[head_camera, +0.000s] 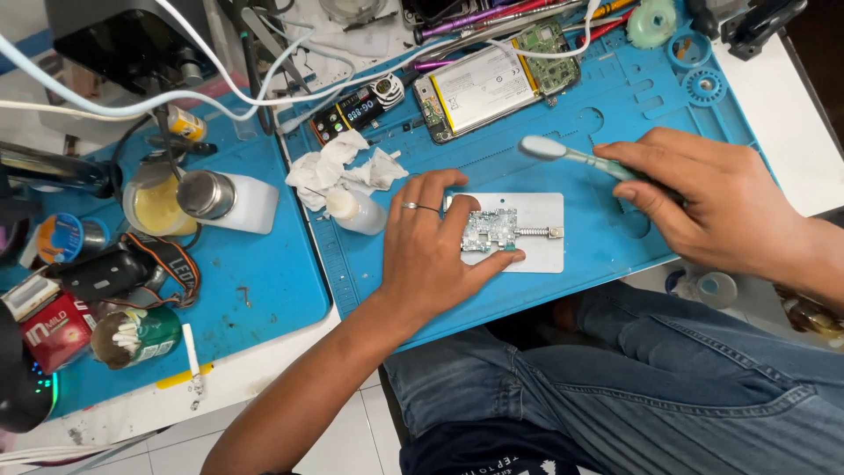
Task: The person uses a toothbrush to scrub a small circuit board placed on a white card on a blue workbench. The person repeatedly brushes the surface of the board, focusing on different areas, and briefly lifts the board to inspect it before continuing to scrub.
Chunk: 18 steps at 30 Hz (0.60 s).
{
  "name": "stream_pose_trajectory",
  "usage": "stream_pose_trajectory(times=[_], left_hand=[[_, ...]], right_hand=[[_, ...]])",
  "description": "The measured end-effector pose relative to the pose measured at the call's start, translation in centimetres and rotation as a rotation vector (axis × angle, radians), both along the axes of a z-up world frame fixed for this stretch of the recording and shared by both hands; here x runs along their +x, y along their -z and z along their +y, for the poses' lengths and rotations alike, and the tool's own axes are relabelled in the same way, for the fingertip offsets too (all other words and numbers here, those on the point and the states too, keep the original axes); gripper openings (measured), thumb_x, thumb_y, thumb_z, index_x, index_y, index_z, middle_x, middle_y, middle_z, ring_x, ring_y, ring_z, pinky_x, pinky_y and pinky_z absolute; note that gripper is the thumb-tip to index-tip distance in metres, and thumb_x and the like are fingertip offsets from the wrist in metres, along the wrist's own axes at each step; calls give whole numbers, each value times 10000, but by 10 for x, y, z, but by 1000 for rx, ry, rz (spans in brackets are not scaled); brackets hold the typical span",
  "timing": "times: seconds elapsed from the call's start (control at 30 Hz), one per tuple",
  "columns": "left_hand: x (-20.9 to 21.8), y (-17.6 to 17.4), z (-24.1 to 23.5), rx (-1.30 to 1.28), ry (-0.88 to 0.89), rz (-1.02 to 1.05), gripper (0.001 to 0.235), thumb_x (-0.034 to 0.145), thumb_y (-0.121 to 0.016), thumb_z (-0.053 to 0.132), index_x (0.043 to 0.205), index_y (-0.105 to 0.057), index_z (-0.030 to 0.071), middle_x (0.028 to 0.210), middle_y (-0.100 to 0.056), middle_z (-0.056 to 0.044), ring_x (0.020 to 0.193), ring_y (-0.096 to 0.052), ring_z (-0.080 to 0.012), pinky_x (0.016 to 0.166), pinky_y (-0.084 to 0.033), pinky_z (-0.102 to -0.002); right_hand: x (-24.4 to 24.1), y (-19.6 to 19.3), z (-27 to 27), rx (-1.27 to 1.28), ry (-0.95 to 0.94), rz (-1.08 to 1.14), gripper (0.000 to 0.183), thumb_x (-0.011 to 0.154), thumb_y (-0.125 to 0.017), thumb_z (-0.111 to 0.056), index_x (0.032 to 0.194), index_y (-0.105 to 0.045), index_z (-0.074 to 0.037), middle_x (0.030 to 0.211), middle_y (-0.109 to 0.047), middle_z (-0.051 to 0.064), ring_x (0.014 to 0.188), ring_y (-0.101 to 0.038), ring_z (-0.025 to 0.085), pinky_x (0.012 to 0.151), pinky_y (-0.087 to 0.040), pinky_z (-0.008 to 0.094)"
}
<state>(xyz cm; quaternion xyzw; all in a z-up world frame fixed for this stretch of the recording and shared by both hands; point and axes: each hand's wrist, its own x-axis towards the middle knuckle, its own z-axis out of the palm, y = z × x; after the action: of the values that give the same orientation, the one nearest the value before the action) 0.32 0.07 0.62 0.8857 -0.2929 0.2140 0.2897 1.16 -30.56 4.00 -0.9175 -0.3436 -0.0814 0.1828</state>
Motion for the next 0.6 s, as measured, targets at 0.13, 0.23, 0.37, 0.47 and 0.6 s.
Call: stream_pose_trajectory(times=[0.13,0.23,0.37,0.47,0.6], left_hand=[[-1,2,0,42,33,69,619,739,-845,560,967,-645,20,1160,-572,-163,1055,-569,-368,887,-473,-528],[-1,0,1,21,78,93,638,752,-832,542,1045,-631,12,1182,-568,-169,1067,-575,-374,927,-476,-536],[-6,-9,9,-50,231,8,519,855,-823,359,1126,-593,-19,1283,-549,-210,1199,-579,-397,994,-513,-553],[-27,-33,18,-50,378,-105,340,945,-711,276,1116,-640,-10,1173,-625,-219,1058,-646,-357,917,-576,-535],[-79,-57,19,-95,533,-108,263,1001,-625,256,1010,-698,3,1049,-695,-176,949,-716,-307,904,-563,-496]], right_hand=[[-9,-22,7,-5,138,217,467,949,-602,-242,1373,-601,-46,1015,-635,109,638,-565,266,608,-447,417],[-11,-32,-2,-21,193,316,520,893,-629,-277,1373,-593,-81,1094,-645,94,778,-608,270,706,-481,433],[-20,-36,-20,43,330,362,511,823,-716,-247,1305,-669,-83,1182,-709,59,965,-677,229,822,-522,366],[-30,-44,-29,249,455,486,492,824,-713,-56,1310,-670,8,987,-699,149,889,-674,252,703,-545,344],[-43,3,-98,468,548,605,548,830,-650,113,1376,-613,76,1028,-654,228,960,-670,296,751,-625,376]])
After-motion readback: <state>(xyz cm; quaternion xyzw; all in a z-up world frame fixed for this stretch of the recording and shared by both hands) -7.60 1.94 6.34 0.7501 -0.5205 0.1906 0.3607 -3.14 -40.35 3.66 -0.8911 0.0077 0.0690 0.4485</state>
